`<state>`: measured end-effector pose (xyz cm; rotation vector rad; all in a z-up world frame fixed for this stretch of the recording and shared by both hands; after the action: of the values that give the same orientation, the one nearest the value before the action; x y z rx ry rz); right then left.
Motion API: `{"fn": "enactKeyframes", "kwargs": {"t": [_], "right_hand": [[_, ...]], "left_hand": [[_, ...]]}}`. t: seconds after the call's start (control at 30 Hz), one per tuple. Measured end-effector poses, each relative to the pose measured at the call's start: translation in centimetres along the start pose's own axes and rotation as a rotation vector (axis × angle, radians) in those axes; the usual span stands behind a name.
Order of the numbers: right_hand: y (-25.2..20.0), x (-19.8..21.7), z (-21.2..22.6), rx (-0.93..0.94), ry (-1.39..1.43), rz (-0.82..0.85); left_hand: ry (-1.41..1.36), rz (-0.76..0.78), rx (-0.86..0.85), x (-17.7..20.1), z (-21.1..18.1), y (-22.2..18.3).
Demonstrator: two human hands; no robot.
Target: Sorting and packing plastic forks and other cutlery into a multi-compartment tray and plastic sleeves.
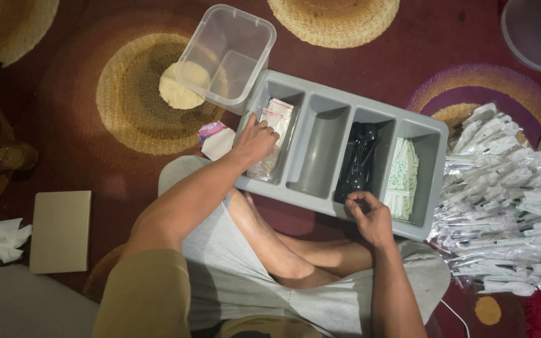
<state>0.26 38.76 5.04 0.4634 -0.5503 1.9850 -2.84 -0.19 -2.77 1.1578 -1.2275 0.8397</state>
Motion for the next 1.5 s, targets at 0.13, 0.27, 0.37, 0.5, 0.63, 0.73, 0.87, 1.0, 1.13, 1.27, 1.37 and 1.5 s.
{"fn": "enactKeyframes", "kwargs": {"t": [0.13, 0.27, 0.37, 0.5, 0.63, 0.73, 0.87, 1.0, 1.13, 1.27, 1.37, 1.5], "right_hand": [[-0.1, 0.0, 0.1, 0.009, 0.002, 0.016], [-0.2, 0.0, 0.6, -0.001, 0.018, 0.001], [-0.2, 0.0, 0.3, 0.013, 0.004, 0.002], [0.1, -0.1, -0.1, 0.043, -0.032, 0.011], [0.0, -0.1, 0.7, 0.03, -0.013, -0.006], [0.0, 0.0, 0.4, 0.004, -0.003, 0.006], [-0.2, 0.2, 0.8, 0.011, -0.024, 0.013], [-0.3, 0.2, 1.6, 0.015, -0.024, 0.007], [-0.3, 0.3, 1.5, 0.024, -0.015, 0.009], [-0.5, 0.4, 2.0, 0.028, -0.017, 0.013], [-0.6, 0.4, 2.2, 0.021, 0.007, -0.006], [0.5, -0.3, -1.2, 0.11, 0.234, -0.041]], "left_hand": [[-0.05, -0.023, 0.049, 1.2, 0.0, 0.6], [-0.061, 0.001, 0.083, 1.4, 0.1, 0.6], [-0.003, 0.033, 0.055, 1.1, 0.1, 0.2], [0.05, 0.157, 0.061, 1.6, -0.3, -0.3], [0.029, 0.26, 0.082, 3.0, -0.7, -0.4], [0.013, 0.197, 0.067, 2.7, -0.6, -0.4], [-0.063, 0.166, 0.089, 2.6, 0.0, 0.1], [-0.156, 0.129, 0.145, 3.5, 0.6, 0.9], [-0.302, -0.054, 0.194, 7.9, 0.4, 1.0], [-0.532, -0.255, 0.29, 11.5, -0.1, -0.4], [-0.699, -0.353, 0.303, 13.6, -1.2, -0.7], [-1.024, -0.358, 0.264, 16.9, -6.6, -0.7]]}}
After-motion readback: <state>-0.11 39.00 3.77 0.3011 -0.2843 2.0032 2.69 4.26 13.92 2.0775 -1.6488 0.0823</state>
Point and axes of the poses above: each hand's wrist, its own y-axis towards the middle knuckle, its own x-axis out of the back of the hand, z = x × y, the point moved 1 cm from there along y, towards the middle knuckle, and after that the axes turned 4 degrees about z, right-handed, at the moved point
